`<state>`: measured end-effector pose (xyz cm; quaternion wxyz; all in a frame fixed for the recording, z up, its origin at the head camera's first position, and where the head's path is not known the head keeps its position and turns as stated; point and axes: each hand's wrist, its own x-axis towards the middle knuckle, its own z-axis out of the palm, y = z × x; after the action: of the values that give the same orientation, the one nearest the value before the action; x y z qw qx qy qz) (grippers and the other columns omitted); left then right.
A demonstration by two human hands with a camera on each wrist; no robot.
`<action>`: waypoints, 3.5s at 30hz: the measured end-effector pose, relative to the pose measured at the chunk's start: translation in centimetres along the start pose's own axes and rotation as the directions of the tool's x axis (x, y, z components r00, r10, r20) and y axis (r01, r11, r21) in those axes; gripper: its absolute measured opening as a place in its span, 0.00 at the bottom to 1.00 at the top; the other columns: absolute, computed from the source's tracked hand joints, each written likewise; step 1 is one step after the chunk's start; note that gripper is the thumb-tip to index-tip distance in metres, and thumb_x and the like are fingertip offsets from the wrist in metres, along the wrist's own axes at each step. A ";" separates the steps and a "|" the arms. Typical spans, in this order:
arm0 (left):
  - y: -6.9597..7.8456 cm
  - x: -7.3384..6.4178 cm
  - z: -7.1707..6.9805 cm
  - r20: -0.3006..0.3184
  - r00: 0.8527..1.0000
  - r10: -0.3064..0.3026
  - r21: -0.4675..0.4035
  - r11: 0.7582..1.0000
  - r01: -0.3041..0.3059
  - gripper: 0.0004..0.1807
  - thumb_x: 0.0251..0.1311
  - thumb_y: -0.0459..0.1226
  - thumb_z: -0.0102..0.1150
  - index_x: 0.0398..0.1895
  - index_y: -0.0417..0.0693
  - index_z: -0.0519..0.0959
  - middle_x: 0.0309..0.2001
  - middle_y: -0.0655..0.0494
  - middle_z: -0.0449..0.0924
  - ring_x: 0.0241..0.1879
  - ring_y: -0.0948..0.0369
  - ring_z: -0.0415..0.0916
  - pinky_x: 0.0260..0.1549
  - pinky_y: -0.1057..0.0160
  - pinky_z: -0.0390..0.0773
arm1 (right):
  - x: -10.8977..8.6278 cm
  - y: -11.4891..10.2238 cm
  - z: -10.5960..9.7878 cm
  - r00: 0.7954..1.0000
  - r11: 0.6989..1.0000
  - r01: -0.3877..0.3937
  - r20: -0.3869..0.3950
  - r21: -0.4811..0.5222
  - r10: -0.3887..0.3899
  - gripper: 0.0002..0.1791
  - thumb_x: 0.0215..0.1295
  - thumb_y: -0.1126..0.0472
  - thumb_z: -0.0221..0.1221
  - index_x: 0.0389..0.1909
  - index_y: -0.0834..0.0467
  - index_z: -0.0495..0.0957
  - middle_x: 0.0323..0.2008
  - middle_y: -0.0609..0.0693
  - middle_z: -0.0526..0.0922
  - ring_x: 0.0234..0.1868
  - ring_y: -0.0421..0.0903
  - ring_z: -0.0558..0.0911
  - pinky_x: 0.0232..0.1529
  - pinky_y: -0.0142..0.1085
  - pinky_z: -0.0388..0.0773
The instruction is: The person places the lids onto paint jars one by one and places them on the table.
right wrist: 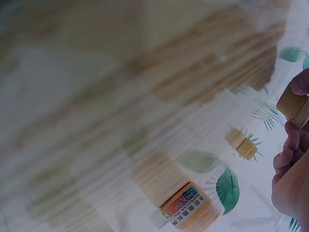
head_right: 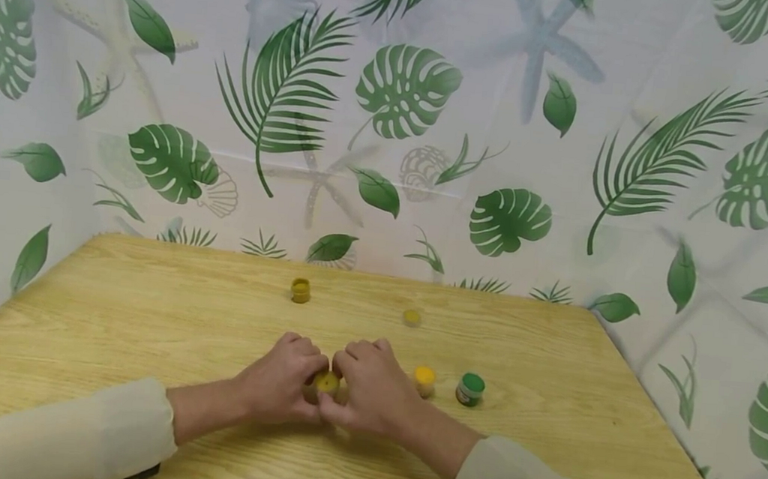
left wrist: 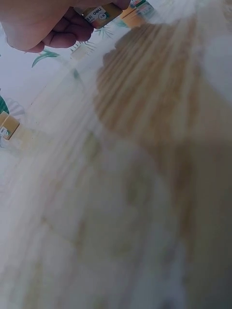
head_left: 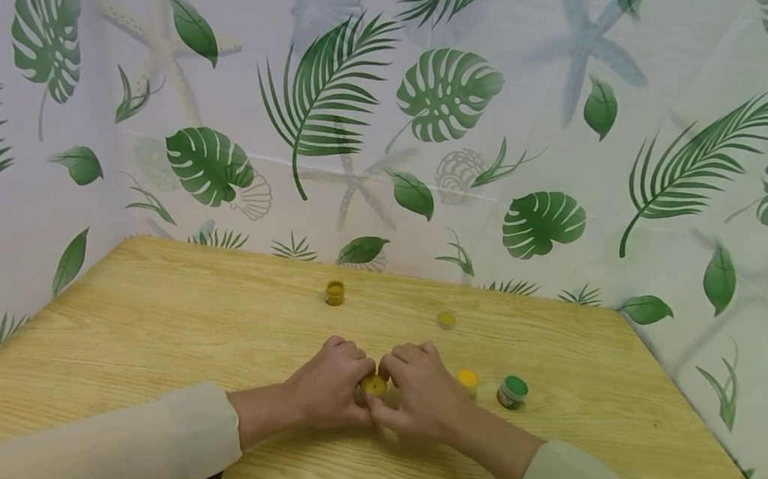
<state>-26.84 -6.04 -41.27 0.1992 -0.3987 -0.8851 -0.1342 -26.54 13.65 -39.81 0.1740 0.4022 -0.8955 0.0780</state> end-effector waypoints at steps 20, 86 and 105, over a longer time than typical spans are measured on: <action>0.3 0.1 0.0 0.048 0.999 0.006 0.004 1.000 -0.006 0.19 0.45 0.54 0.73 0.21 0.53 0.76 0.19 0.67 0.70 0.23 0.70 0.61 0.42 0.62 0.70 | 0.1 -0.2 0.0 1.000 1.000 -0.028 0.009 0.010 0.028 0.20 0.58 0.41 0.63 0.18 0.47 0.68 0.20 0.36 0.64 0.25 0.34 0.63 0.38 0.34 0.57; 0.4 0.0 0.0 -0.010 1.000 0.020 0.042 0.999 -0.019 0.21 0.44 0.56 0.72 0.20 0.54 0.73 0.20 0.67 0.69 0.23 0.69 0.59 0.39 0.63 0.67 | 0.1 -0.3 0.0 0.998 0.999 -0.036 -0.047 0.014 0.036 0.16 0.57 0.42 0.64 0.24 0.47 0.73 0.24 0.38 0.74 0.30 0.36 0.64 0.40 0.35 0.60; 0.9 0.2 -0.1 0.057 0.998 0.025 -0.025 0.999 -0.024 0.21 0.41 0.52 0.73 0.18 0.54 0.70 0.18 0.68 0.65 0.21 0.72 0.58 0.37 0.67 0.65 | 0.2 -0.4 0.2 0.995 1.000 -0.006 -0.097 -0.010 0.005 0.25 0.56 0.43 0.64 0.09 0.46 0.63 0.12 0.35 0.60 0.20 0.35 0.59 0.37 0.34 0.58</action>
<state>-26.26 -5.41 -41.04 0.1703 -0.4158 -0.8837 -0.1311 -26.41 13.17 -39.87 0.2191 0.3946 -0.8874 0.0936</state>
